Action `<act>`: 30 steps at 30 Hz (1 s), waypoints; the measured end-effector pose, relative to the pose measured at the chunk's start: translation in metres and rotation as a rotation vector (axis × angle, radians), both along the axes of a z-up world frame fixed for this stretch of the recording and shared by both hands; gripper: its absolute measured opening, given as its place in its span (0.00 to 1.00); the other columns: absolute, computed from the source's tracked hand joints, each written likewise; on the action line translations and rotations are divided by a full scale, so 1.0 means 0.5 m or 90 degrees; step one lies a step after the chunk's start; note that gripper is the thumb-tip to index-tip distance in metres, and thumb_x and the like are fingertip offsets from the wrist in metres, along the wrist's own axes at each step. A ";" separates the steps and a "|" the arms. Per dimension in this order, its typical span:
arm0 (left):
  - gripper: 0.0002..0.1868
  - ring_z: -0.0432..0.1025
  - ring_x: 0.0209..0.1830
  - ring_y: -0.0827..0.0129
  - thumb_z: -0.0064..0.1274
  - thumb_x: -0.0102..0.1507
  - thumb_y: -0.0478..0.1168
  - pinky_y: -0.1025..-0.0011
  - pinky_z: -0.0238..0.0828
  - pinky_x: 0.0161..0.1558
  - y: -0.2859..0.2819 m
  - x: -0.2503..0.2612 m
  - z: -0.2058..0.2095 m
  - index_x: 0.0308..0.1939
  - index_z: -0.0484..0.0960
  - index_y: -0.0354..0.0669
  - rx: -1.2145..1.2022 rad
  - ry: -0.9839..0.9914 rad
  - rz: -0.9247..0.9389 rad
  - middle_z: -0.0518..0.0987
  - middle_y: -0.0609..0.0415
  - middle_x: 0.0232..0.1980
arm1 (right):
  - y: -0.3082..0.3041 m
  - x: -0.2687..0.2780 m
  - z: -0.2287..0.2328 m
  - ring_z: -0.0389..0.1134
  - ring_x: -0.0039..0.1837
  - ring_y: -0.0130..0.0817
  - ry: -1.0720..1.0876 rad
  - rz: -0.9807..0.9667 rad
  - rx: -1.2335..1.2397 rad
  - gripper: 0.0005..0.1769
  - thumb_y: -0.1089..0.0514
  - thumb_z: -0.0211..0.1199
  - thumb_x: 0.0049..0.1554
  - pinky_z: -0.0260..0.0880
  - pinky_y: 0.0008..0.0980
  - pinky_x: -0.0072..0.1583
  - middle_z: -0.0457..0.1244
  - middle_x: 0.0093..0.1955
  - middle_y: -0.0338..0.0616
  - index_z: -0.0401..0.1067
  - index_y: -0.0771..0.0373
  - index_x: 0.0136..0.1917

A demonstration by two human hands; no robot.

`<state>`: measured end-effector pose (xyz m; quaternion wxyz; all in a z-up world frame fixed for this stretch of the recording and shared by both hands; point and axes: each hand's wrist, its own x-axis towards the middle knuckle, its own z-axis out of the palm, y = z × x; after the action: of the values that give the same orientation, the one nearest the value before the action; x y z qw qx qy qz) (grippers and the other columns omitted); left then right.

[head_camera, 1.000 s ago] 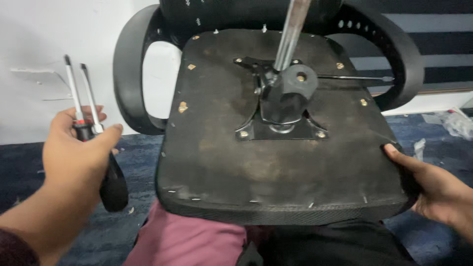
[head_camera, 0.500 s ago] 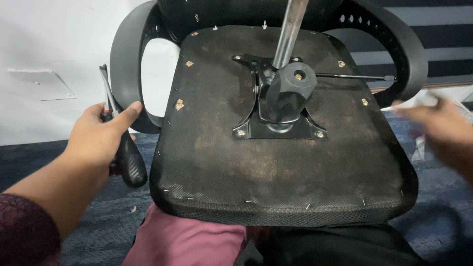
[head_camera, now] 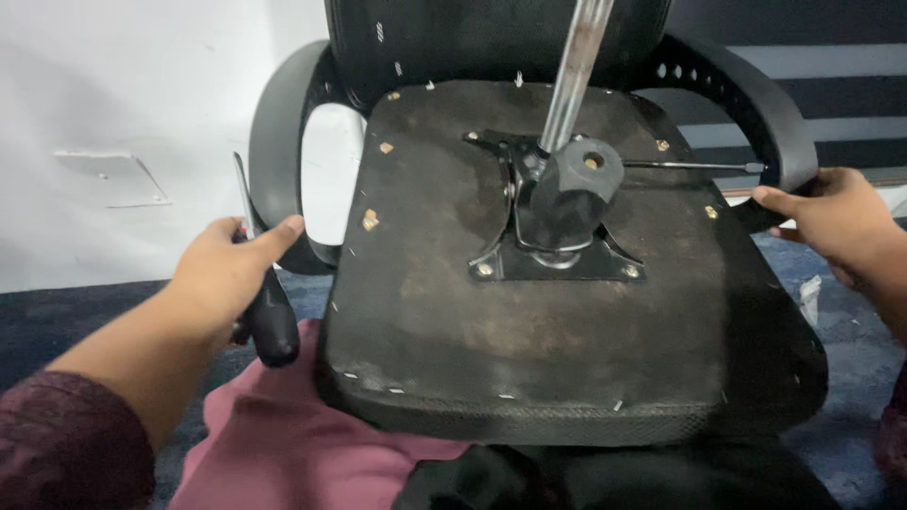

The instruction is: The person uses a screwdriver to loosen and remove screws from the underside of an office chair. They manipulate the chair's base and gas lift while seated on the floor, removing fasteners from the metal mounting plate.

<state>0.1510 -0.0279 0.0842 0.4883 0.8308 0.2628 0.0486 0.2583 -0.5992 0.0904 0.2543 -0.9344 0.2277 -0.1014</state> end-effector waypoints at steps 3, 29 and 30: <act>0.52 0.76 0.38 0.54 0.60 0.58 0.65 0.55 0.72 0.31 0.010 0.001 0.011 0.75 0.62 0.37 0.019 0.014 0.009 0.78 0.35 0.51 | 0.022 -0.014 -0.002 0.69 0.50 0.39 -0.148 0.075 0.141 0.21 0.55 0.68 0.62 0.71 0.33 0.47 0.67 0.53 0.55 0.70 0.75 0.60; 0.49 0.75 0.58 0.54 0.62 0.58 0.60 0.60 0.71 0.57 0.063 0.033 -0.028 0.71 0.65 0.28 0.001 -0.021 -0.045 0.77 0.35 0.60 | 0.023 -0.038 -0.022 0.69 0.55 0.38 -0.133 0.041 0.207 0.22 0.58 0.67 0.59 0.72 0.39 0.57 0.67 0.54 0.53 0.69 0.71 0.63; 0.49 0.76 0.57 0.55 0.62 0.58 0.60 0.61 0.71 0.56 0.062 0.031 -0.029 0.71 0.66 0.28 0.008 -0.029 -0.047 0.78 0.36 0.59 | 0.024 -0.044 -0.028 0.70 0.55 0.39 -0.125 0.058 0.195 0.20 0.58 0.66 0.60 0.71 0.40 0.57 0.68 0.53 0.53 0.71 0.72 0.61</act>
<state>0.1664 0.0033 0.0696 0.4902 0.8416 0.2207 0.0513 0.2361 -0.5874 0.0764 0.4190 -0.8796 0.1723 -0.1448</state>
